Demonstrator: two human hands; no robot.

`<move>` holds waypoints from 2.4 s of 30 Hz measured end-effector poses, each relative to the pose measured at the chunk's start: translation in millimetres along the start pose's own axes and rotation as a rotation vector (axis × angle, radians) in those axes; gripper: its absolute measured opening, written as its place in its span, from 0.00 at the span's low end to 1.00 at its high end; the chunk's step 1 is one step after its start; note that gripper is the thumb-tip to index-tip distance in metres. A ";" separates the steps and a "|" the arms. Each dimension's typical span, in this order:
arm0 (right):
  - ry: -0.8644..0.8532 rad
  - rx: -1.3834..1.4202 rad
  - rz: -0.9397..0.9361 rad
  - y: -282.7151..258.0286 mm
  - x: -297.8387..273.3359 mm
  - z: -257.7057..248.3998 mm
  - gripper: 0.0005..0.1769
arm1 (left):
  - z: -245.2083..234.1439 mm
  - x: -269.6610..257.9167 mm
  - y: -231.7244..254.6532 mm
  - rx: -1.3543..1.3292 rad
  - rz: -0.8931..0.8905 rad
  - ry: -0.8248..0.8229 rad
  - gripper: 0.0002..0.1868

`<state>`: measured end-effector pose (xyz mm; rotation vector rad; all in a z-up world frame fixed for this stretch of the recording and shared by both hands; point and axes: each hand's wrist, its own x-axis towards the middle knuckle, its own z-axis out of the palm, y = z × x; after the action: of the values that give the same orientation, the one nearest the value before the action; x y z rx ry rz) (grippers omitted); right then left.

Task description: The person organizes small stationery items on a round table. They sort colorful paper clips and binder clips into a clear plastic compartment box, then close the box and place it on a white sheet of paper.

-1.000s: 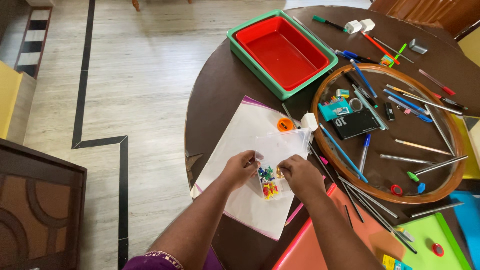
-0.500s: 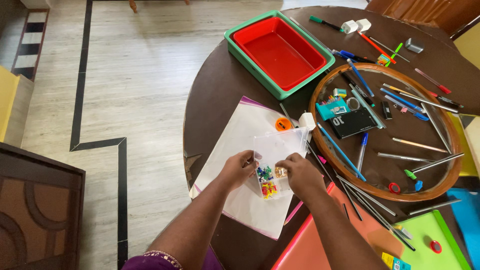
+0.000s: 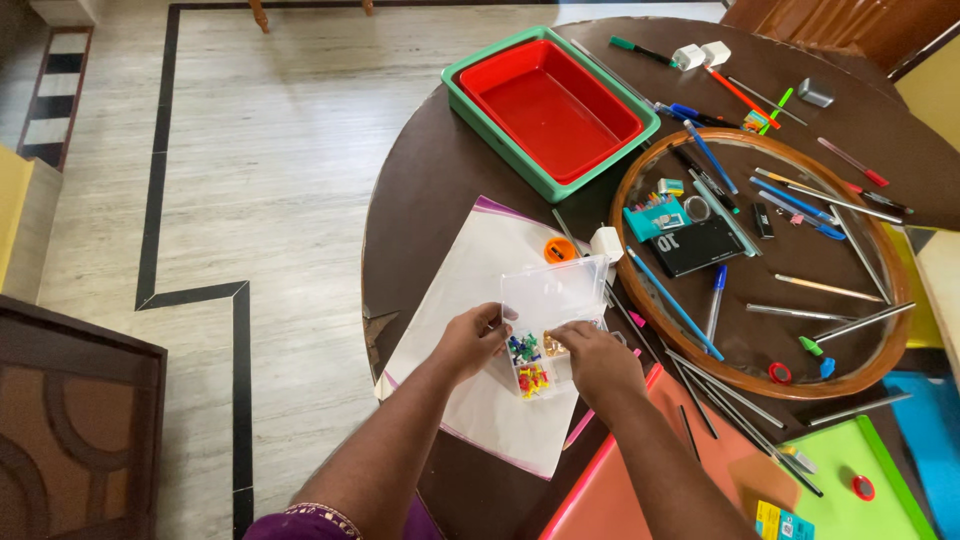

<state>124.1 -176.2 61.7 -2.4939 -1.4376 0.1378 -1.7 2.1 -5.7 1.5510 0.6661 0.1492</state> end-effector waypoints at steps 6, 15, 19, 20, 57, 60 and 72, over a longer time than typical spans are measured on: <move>0.156 0.174 0.245 20.9 -43.4 -10.3 0.15 | -0.8 1.1 -1.7 -0.044 -0.019 -0.008 0.13; 0.082 0.155 0.628 78.5 -110.5 -21.2 0.15 | -2.7 -1.8 -2.3 -0.078 -0.014 -0.033 0.12; 0.046 0.169 0.674 88.0 -114.8 -22.4 0.14 | -2.5 -0.2 -4.0 -0.113 0.007 -0.024 0.12; 0.038 0.172 0.674 89.2 -114.7 -22.2 0.14 | -1.8 -0.1 -4.4 -0.123 0.005 -0.019 0.12; 0.260 0.257 0.862 169.3 -185.2 -18.4 0.16 | -5.1 15.4 -11.4 -0.190 -0.087 0.023 0.14; 0.260 0.209 1.052 236.3 -228.3 -28.2 0.19 | -5.7 16.9 -11.5 -0.192 -0.102 0.028 0.15; 0.177 0.005 1.067 368.0 -272.2 -24.3 0.30 | -4.7 15.1 -1.7 -0.166 -0.185 0.072 0.15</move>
<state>299.4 -590.4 -26.7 -2.8768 0.0662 0.1022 7.9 13.5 -11.3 1.3232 0.8293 0.1187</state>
